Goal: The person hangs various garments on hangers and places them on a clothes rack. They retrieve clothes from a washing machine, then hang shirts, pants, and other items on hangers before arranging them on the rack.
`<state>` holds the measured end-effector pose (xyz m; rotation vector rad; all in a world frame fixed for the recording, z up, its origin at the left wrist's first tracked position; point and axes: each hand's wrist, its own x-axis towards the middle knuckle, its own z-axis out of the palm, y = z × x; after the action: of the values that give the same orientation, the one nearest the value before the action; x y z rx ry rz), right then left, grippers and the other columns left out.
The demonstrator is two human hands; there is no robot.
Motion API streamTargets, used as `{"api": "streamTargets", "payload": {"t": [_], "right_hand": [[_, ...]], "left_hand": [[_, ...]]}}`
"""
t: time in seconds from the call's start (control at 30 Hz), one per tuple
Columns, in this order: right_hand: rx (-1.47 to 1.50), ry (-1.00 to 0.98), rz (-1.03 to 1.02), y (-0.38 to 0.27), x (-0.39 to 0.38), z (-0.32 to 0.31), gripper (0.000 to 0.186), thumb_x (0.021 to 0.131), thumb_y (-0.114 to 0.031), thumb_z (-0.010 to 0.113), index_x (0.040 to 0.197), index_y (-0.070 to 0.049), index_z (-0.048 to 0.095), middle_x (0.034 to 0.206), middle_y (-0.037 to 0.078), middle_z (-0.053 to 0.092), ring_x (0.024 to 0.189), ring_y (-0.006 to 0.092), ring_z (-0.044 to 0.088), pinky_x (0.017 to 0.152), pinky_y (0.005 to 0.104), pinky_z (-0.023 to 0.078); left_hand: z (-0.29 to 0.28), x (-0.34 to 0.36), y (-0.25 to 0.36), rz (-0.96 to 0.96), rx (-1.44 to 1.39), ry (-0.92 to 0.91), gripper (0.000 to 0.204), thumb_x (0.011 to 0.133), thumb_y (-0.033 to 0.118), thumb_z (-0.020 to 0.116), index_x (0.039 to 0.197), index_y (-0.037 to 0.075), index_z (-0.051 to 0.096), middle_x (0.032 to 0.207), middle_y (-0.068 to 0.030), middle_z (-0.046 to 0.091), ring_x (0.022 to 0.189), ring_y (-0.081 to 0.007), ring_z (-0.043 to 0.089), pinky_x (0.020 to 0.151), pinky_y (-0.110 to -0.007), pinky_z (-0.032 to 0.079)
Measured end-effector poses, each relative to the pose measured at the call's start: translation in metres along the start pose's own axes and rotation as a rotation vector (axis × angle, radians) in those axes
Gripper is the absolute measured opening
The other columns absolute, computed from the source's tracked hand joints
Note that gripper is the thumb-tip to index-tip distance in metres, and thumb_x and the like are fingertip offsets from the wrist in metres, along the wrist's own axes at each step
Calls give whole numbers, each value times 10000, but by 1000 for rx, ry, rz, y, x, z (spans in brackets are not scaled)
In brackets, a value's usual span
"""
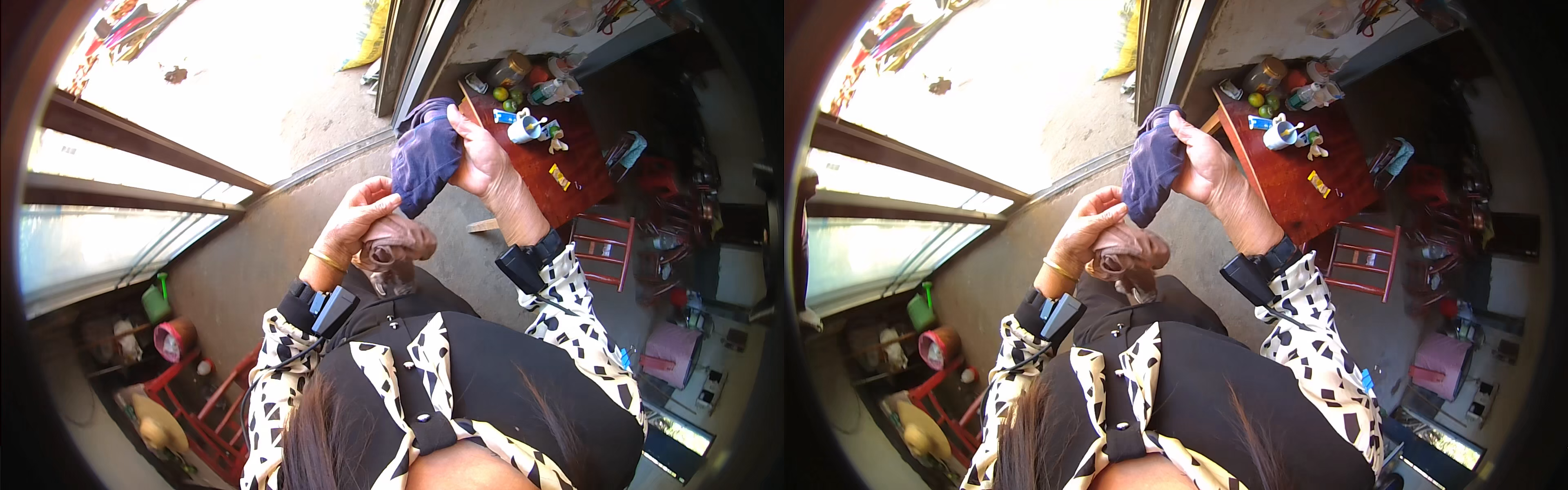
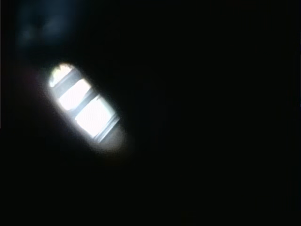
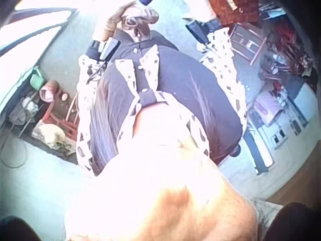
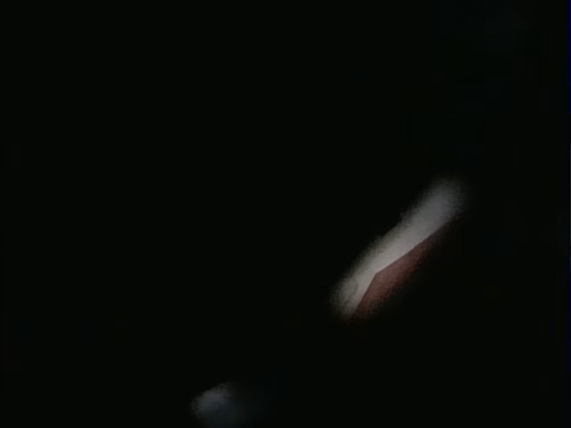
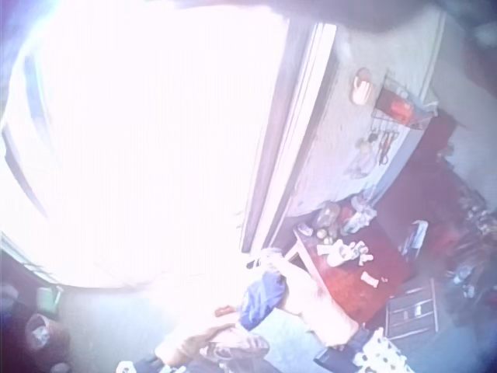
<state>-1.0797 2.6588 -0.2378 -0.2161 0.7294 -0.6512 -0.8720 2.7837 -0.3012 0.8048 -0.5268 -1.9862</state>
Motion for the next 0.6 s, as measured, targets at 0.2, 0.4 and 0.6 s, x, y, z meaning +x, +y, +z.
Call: {"api": "streamTargets", "payload": {"t": [0.2,0.4,0.6], "right_hand": [[-251,45,-237,-41,72,9,342,1073,-290,460,1290,-58,588,1179,78,698,1105,224,663,991,406,516],[-611,511,-289,-102,154,38,166,989,-219,611,1074,-77,625,888,2,672,864,105,689,581,265,544],[-1520,676,240,-121,166,51,298,919,-303,724,941,-16,647,747,66,706,594,147,690,544,277,535]], "left_hand": [[-62,69,79,-153,-221,-68,304,942,24,652,1239,-3,591,992,-54,686,832,-137,681,768,-283,573],[-127,158,186,-235,-172,11,475,888,-72,666,1338,-55,515,1196,-135,661,950,-189,701,850,-295,582],[-127,238,282,-303,171,-388,320,958,-70,566,1277,-48,592,1154,-174,707,1012,-222,711,911,-333,590]]}}
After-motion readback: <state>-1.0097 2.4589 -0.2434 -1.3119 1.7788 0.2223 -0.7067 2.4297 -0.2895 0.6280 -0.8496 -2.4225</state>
